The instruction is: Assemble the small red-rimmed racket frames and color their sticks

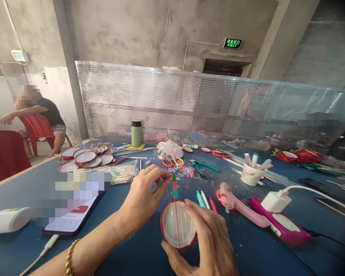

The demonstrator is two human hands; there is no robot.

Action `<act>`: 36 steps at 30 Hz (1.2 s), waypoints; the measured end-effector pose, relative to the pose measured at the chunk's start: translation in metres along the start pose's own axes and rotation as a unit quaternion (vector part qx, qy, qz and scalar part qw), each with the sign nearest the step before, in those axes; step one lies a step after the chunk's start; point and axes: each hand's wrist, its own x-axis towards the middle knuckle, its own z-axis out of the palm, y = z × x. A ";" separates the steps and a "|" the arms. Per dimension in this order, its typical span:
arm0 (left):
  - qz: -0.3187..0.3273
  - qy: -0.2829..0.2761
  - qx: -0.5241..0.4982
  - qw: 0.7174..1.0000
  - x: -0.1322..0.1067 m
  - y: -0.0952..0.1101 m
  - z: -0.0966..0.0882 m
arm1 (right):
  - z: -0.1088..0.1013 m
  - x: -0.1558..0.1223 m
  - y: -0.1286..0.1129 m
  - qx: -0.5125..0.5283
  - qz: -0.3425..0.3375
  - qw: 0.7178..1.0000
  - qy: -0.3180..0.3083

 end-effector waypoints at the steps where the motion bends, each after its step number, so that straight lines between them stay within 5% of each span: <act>1: 0.000 0.001 0.001 1.000 0.000 0.000 0.000 | 0.000 0.000 0.000 0.001 -0.001 1.000 0.000; 36: 0.001 0.013 -0.006 1.000 0.000 0.000 0.002 | 0.000 0.000 0.000 -0.013 0.001 1.000 -0.001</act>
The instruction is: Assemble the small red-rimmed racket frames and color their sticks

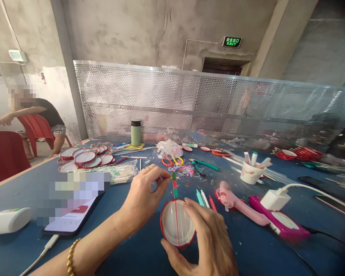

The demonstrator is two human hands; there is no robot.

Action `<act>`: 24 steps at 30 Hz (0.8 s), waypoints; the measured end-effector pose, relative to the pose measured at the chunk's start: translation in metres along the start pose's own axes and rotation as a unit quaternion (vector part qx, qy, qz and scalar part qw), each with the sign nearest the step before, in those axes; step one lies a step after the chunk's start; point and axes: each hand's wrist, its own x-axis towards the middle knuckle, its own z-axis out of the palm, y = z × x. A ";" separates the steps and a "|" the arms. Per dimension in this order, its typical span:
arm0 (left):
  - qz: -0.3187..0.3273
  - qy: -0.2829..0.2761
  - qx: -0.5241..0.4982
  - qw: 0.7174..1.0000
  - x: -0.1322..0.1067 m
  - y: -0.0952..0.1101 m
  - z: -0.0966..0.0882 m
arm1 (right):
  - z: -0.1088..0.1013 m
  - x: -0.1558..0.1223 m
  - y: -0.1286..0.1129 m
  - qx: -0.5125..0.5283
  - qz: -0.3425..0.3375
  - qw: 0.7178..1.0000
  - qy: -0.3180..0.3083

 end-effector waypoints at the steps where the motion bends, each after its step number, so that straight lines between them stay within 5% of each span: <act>1: 0.001 0.000 -0.002 1.000 0.000 0.000 0.000 | 0.000 0.000 0.000 0.000 0.000 1.000 0.000; 24: 0.008 0.003 0.000 1.000 0.000 0.002 0.001 | 0.001 -0.002 -0.001 -0.001 0.004 1.000 -0.004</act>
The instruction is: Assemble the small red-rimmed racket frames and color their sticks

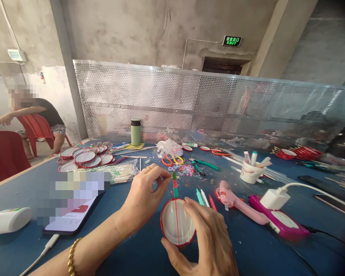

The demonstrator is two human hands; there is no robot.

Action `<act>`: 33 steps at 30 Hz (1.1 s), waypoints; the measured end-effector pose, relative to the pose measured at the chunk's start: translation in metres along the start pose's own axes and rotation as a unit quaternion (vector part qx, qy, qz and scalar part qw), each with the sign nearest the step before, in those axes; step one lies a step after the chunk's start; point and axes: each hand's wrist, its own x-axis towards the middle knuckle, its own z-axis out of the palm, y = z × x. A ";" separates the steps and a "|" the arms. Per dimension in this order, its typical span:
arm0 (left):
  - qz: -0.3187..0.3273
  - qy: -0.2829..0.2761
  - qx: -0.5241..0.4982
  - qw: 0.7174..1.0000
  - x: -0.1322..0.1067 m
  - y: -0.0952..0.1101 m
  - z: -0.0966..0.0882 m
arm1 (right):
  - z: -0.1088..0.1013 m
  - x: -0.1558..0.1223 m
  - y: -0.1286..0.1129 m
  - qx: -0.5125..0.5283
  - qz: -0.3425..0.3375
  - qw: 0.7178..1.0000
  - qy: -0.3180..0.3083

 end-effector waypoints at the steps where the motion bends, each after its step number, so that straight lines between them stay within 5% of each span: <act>1: -0.001 -0.001 -0.001 1.000 0.000 0.000 0.000 | 0.000 0.000 0.000 0.001 0.001 1.000 0.000; 13: -0.062 0.016 -0.007 0.998 0.001 0.004 -0.015 | -0.001 0.000 0.000 0.013 0.008 1.000 -0.010; 18: -0.170 -0.084 -0.117 0.975 0.006 -0.002 -0.020 | -0.001 0.001 -0.003 0.008 0.043 0.999 -0.021; 25: -0.258 -0.264 -0.222 0.903 -0.007 0.005 -0.016 | -0.004 0.007 -0.005 -0.024 0.078 0.996 -0.031; 33: -0.316 -0.207 -0.287 0.881 -0.045 0.020 -0.014 | -0.001 0.003 -0.007 -0.032 0.089 0.995 -0.037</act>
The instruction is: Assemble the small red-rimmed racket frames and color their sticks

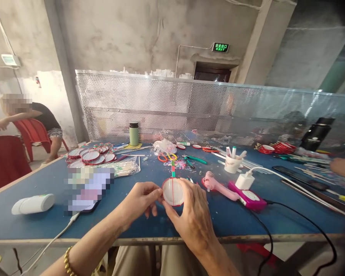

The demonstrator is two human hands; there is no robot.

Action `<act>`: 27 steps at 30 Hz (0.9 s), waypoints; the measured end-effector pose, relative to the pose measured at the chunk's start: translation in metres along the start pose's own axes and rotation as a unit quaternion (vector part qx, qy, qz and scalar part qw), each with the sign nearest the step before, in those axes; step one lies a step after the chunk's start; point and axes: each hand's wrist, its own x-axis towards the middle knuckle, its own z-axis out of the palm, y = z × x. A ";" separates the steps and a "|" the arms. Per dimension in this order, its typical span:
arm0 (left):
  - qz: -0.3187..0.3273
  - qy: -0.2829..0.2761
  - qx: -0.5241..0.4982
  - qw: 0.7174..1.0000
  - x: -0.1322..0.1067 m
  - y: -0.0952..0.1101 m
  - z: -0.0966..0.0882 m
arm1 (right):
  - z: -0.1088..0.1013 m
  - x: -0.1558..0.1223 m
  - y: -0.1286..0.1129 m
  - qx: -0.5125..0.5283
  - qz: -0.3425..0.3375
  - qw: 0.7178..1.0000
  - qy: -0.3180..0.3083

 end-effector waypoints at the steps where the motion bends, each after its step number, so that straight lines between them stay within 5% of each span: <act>1: -0.003 -0.005 -0.007 1.000 -0.001 -0.002 0.001 | 0.002 -0.002 0.000 0.000 0.001 1.000 -0.003; 12: -0.007 0.026 -0.053 0.998 0.006 -0.017 0.007 | 0.007 -0.007 0.004 0.065 0.026 0.996 -0.057; 19: -0.023 0.059 -0.052 0.997 0.012 -0.026 -0.001 | -0.010 -0.006 0.034 0.132 0.070 0.989 -0.013; 22: -0.023 0.063 -0.050 0.996 0.011 -0.026 0.000 | -0.014 -0.008 0.044 0.222 0.169 0.959 -0.043; 27: -0.020 0.070 -0.044 0.996 0.010 -0.029 0.003 | -0.015 -0.009 0.054 0.394 0.351 0.844 -0.099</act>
